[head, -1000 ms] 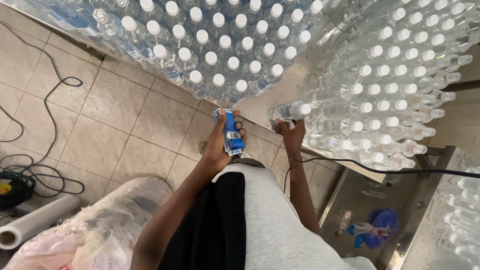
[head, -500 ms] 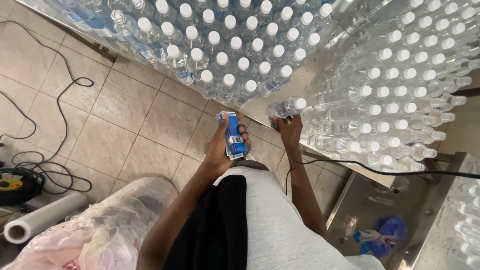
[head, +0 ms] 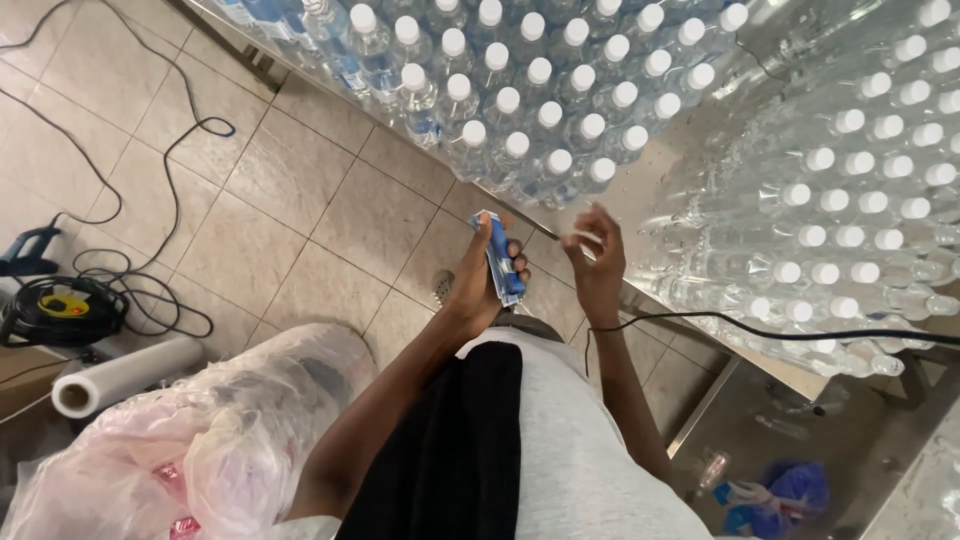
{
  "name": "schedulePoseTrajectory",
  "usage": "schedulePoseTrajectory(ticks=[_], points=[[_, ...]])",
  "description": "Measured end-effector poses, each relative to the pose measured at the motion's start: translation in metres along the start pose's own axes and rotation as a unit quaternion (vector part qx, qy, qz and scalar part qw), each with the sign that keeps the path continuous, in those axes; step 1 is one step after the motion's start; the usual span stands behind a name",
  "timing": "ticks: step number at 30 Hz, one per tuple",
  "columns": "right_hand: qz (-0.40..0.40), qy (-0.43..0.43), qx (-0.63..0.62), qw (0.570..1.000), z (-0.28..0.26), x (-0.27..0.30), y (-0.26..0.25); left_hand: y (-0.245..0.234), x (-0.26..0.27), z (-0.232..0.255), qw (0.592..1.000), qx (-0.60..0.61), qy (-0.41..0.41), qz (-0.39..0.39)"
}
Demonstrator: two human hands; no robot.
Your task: Manually applying adhesive labels to plastic water bottles and organizing them on a production table.
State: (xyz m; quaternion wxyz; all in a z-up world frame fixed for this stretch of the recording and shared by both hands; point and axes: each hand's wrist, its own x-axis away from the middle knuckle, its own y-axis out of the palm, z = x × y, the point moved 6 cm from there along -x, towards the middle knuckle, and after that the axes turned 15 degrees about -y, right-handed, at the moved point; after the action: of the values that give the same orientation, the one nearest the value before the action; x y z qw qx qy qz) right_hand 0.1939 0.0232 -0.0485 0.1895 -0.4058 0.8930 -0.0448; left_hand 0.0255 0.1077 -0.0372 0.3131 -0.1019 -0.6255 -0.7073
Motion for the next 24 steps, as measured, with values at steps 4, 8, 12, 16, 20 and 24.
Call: schedulePoseTrajectory(ticks=[4,8,12,16,20,24], points=[[-0.119,-0.009,-0.092,0.989,-0.05,0.014,0.0,0.0,-0.004,0.001,1.0,-0.016,-0.001,0.006],[-0.168,-0.106,-0.039,0.979,-0.086,0.011,0.012,0.01,-0.004,-0.001,0.999,-0.045,0.009,0.021],[-0.175,-0.132,-0.078,0.973,-0.087,0.008,0.016,0.03,0.01,0.003,0.999,-0.035,0.008,0.013],[-0.197,-0.083,-0.141,0.967,-0.084,0.002,0.014,0.01,-0.003,-0.003,1.0,0.004,0.0,0.012],[-0.206,-0.135,-0.101,0.964,-0.097,-0.006,0.015,0.012,-0.002,0.0,1.0,0.0,0.004,0.004],[-0.203,-0.247,-0.015,0.947,-0.122,-0.011,0.02,0.019,0.0,0.002,1.0,0.019,0.007,0.002]])
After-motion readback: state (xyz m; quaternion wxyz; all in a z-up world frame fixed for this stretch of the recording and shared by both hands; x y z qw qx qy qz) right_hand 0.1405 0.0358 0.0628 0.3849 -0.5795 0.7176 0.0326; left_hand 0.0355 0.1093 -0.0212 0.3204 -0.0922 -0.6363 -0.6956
